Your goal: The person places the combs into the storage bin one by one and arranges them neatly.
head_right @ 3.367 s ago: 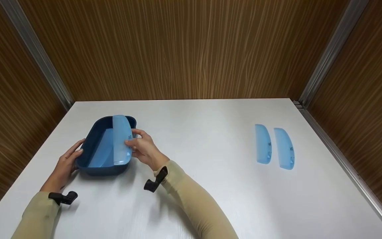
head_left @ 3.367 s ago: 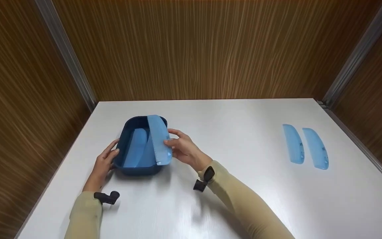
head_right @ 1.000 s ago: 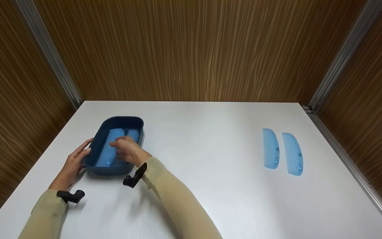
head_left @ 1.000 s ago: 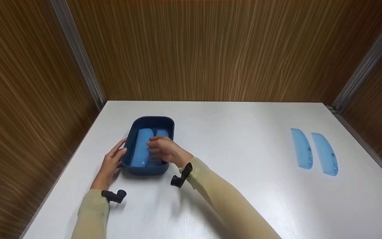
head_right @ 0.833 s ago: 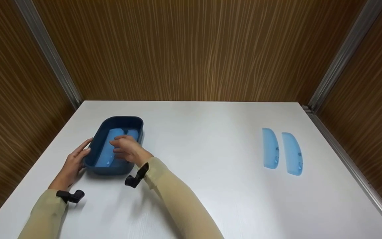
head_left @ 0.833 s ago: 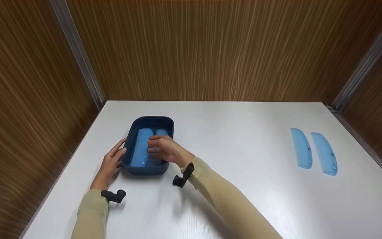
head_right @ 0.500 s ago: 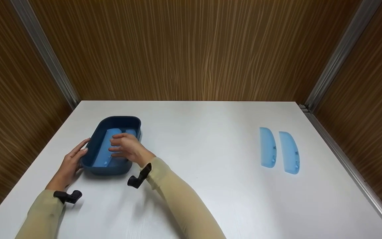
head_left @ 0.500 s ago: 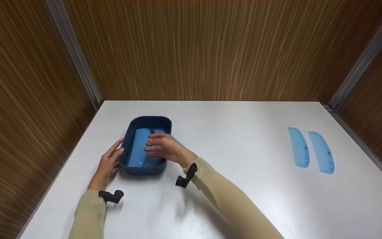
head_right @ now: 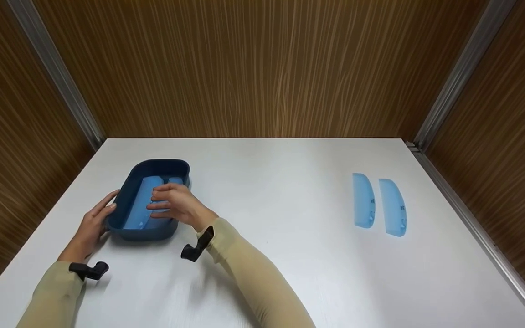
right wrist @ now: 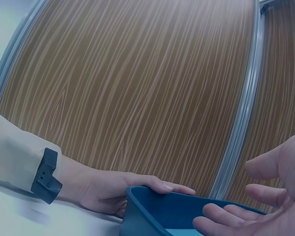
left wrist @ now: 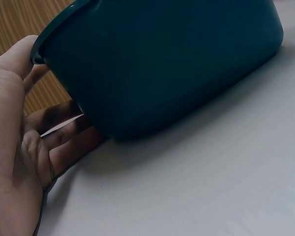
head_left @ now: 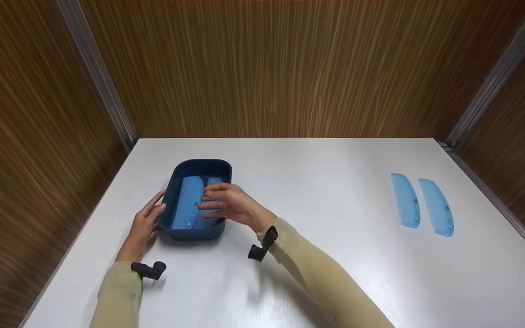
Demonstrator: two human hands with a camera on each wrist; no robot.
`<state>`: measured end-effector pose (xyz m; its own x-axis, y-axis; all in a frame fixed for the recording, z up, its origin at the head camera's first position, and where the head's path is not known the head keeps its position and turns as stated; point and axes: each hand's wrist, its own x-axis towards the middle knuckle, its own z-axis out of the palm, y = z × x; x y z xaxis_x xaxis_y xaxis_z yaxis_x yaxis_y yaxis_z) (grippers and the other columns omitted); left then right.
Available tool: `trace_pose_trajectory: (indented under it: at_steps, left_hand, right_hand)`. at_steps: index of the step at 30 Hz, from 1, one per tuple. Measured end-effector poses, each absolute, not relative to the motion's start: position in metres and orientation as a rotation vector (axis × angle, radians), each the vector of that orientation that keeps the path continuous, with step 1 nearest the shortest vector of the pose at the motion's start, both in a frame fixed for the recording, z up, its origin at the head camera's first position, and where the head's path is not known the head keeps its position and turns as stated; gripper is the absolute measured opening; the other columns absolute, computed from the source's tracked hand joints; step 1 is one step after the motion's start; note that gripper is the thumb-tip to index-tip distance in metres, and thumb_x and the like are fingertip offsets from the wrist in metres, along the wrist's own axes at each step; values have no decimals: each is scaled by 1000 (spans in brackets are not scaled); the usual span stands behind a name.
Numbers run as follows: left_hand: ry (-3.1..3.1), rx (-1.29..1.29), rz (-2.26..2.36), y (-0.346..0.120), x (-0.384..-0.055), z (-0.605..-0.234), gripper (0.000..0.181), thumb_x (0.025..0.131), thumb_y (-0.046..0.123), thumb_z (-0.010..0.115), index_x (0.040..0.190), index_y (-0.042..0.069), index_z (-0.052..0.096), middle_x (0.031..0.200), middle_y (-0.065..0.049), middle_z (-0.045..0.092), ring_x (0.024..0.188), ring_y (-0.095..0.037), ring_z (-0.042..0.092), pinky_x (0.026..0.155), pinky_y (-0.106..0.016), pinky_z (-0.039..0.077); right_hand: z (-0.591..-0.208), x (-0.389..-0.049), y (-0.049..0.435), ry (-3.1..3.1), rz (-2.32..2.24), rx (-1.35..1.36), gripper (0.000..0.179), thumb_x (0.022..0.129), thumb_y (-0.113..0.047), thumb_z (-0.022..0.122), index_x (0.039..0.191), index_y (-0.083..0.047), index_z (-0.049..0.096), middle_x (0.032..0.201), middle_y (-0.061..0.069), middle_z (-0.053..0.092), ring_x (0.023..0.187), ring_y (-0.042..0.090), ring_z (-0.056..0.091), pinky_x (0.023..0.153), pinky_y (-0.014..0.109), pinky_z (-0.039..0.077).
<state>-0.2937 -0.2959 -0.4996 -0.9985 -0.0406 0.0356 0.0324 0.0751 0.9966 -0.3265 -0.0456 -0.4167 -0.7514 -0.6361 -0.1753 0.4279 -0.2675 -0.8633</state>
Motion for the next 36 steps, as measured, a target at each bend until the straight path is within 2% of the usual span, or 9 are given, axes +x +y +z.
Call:
trace_pose_trajectory:
  at_steps: [6,12,18,22,31,36]
  left_hand:
    - [-2282,24,-2073,-296,-294,-500,46,84,44,48,128,39,35,127,-8,40,112,-24,40,82,-39,37]
    - [-2285,18,-2067,-296,-294,-500,46,85,42,47,129,38,34,130,-8,37,114,-24,38,84,-41,36]
    - [-2276,22,-2087,-297,-294,-499,47,85,42,47,129,37,33,129,-10,38,112,-25,40,80,-33,39]
    - [-2288,43,-2090,-296,-295,-500,47,84,44,47,129,39,34,130,-8,37,112,-23,40,80,-31,39]
    - [-2301,52,-2087,-296,-294,-501,48,83,45,47,128,40,33,135,-5,31,115,-23,36,81,-34,37]
    - [-2297,48,-2084,-296,-294,-500,47,83,45,47,128,41,34,135,-5,30,115,-23,36,82,-35,37]
  right_hand:
    - [-413,-323,-37,1288,-2059,-288,30,82,-9,55,111,0,49,114,22,48,101,36,49,78,46,40]
    - [-410,-322,-25,1316,-2056,-297,32,81,-11,57,110,-1,48,112,21,49,99,35,50,78,46,40]
    - [-410,-322,-12,1325,-2061,-309,33,81,-10,57,111,-1,47,113,22,47,99,37,50,77,46,40]
    - [-411,-322,-3,1336,-2064,-311,33,81,-11,57,111,-1,47,115,25,45,100,37,50,78,46,40]
    - [-410,-323,16,1402,-2061,-303,37,82,-12,56,115,1,45,119,28,41,97,36,52,77,46,41]
    - [-409,-323,28,1427,-2067,-308,33,82,-13,57,112,-1,49,118,28,42,97,36,52,77,46,41]
